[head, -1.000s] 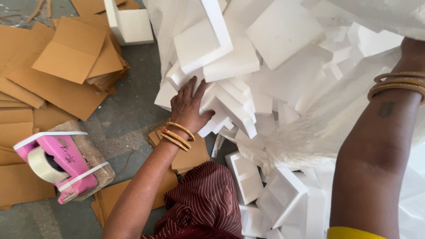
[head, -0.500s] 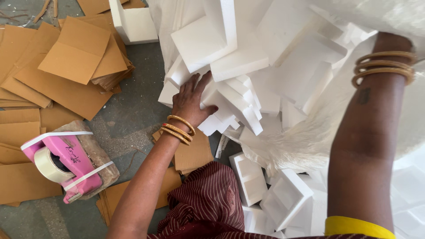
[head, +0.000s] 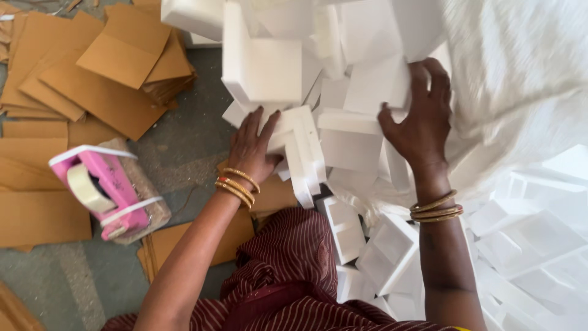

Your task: The person assembles small cardboard boxes by hand, inserting foam protective elements into them and using a tape dispenser to secure the edges.

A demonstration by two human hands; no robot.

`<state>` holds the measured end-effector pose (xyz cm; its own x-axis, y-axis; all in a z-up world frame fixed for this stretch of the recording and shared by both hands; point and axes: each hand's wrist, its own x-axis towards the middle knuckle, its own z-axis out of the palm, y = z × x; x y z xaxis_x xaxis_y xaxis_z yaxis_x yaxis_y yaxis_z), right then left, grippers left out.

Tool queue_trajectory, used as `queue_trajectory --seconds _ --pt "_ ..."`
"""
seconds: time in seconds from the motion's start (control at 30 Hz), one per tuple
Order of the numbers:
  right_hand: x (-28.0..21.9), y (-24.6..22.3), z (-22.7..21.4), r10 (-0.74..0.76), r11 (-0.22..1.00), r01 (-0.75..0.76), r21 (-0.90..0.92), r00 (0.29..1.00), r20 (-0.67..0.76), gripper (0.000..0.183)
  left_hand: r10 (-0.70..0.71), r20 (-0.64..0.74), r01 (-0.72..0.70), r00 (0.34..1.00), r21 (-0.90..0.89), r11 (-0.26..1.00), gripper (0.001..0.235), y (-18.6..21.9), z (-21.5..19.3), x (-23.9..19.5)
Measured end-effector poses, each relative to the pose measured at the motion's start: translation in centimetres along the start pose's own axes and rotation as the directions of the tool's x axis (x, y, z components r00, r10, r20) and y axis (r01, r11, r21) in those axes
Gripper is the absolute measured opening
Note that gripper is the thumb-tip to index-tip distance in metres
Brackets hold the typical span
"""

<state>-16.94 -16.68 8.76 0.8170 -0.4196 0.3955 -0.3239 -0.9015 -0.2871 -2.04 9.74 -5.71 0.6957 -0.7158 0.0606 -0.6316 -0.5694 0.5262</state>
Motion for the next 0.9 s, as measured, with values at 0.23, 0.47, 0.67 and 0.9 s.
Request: queue_trajectory --seconds 0.23,0.47,0.67,0.9 --pt "-0.1 -4.8 0.5 -0.186 0.945 0.145 0.295 0.975 0.118 0.054 -0.192 -0.061 0.199 0.980 0.168 0.965 0.104 -0.4 -1.0 0.1" --pt "-4.5 -6.5 2.8 -0.250 0.921 0.178 0.346 0.952 0.176 0.048 -0.292 -0.004 0.285 0.956 0.237 0.929 0.108 -1.9 -2.2 -4.9" --pt "-9.5 -9.9 4.7 -0.287 0.957 0.289 -0.006 0.955 0.076 0.044 -0.514 0.256 0.481 0.819 0.185 0.857 0.105 -4.3 -1.8 -9.2" --pt "-15.1 -17.0 9.0 0.149 0.989 -0.129 -0.075 0.840 0.522 0.104 -0.533 0.268 0.543 0.802 0.042 0.839 0.094 -6.0 1.1 -13.0"
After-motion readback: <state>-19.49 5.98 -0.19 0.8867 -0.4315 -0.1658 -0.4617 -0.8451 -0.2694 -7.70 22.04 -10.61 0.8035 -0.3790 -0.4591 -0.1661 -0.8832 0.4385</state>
